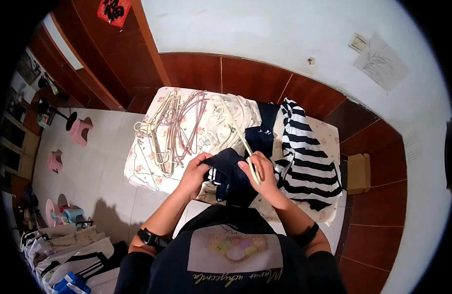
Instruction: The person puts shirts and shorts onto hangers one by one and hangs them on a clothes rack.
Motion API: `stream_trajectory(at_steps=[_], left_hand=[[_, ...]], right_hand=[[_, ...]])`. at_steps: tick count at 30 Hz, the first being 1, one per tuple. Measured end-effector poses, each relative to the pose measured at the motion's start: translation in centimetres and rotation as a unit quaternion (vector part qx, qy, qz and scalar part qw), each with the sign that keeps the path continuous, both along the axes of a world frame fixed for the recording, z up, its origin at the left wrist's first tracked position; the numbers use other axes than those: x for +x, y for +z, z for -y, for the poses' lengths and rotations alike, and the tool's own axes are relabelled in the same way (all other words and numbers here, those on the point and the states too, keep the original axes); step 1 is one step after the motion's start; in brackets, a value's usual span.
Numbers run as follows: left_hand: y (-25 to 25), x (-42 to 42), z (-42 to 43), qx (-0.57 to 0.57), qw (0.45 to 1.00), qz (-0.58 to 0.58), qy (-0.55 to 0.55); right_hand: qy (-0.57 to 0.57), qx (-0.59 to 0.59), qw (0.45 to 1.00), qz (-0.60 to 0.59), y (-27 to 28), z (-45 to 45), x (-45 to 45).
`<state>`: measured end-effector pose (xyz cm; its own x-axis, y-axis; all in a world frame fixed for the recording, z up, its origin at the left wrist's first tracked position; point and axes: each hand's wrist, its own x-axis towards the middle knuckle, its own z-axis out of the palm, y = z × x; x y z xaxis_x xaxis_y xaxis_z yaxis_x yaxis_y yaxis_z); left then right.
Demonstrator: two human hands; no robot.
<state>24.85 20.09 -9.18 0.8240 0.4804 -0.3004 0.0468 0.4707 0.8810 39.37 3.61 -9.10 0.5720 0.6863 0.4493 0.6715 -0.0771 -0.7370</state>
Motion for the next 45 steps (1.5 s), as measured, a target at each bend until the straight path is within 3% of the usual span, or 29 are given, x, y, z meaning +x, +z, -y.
stream_trajectory(at_steps=[2,5,7,9,10,13,14,20,24,25,28,30,31,32,34,40,45], left_hand=[[1.6,-0.3,-1.1,-0.057,0.998,-0.033,0.006],[3.4,-0.2,-1.7,-0.099,0.994,-0.024,0.047],[4.5,-0.2,-1.3,-0.115,0.991,-0.023,0.070],[5.1,0.1,-0.7,-0.100,0.994,0.024,0.028],[5.2,0.2,-0.1,-0.098,0.995,0.024,0.024],[6.1,0.7,2.5,0.029,0.996,0.048,-0.070],[5.6,0.6,2.9,0.067,0.992,0.042,-0.095],[8.4,-1.0,7.9,0.044,0.992,0.102,-0.058],[10.5,-4.0,9.0,0.039,0.989,0.118,0.080],[11.2,-4.7,9.4,0.040,0.976,0.128,0.173],[13.2,-8.1,8.7,0.131,0.950,0.143,0.244],[13.1,-11.5,7.7,0.239,0.946,0.139,0.168],[13.9,-12.4,8.4,0.244,0.943,0.133,0.181],[15.2,-13.1,9.6,0.262,0.936,0.102,0.212],[16.1,-15.5,9.7,0.311,0.917,0.053,0.242],[20.8,-23.5,8.0,0.377,0.861,0.069,0.336],[24.0,-32.5,8.6,0.438,0.821,0.082,0.358]], right_hand=[[-0.009,0.054,0.997,-0.045,-0.7,-1.4,-0.1],[-0.002,0.034,0.994,-0.108,-0.1,-2.0,-0.8],[0.019,0.048,0.995,-0.090,-0.2,-1.9,-1.6],[0.052,0.053,0.995,-0.071,0.0,-1.5,-2.4],[0.062,0.089,0.993,0.035,0.5,-1.4,-2.6],[0.076,0.106,0.988,0.085,0.2,-0.1,-2.7],[0.066,0.060,0.994,0.069,0.4,0.6,-2.7],[-0.014,0.071,0.995,0.073,0.8,5.5,-1.3],[-0.025,0.028,0.999,0.030,0.7,10.7,0.5],[-0.028,0.046,0.997,0.059,0.4,11.8,1.4],[-0.042,0.058,0.995,0.072,-0.2,13.4,4.8],[-0.003,0.050,0.998,0.037,1.5,13.4,6.6],[-0.008,0.125,0.979,0.160,2.6,12.8,7.0],[0.038,0.063,0.993,0.090,5.3,12.4,7.3],[0.079,0.075,0.978,0.176,9.3,10.4,7.8],[0.165,0.109,0.953,0.229,22.6,7.5,1.3],[0.172,0.138,0.947,0.235,27.3,5.6,-5.6]])
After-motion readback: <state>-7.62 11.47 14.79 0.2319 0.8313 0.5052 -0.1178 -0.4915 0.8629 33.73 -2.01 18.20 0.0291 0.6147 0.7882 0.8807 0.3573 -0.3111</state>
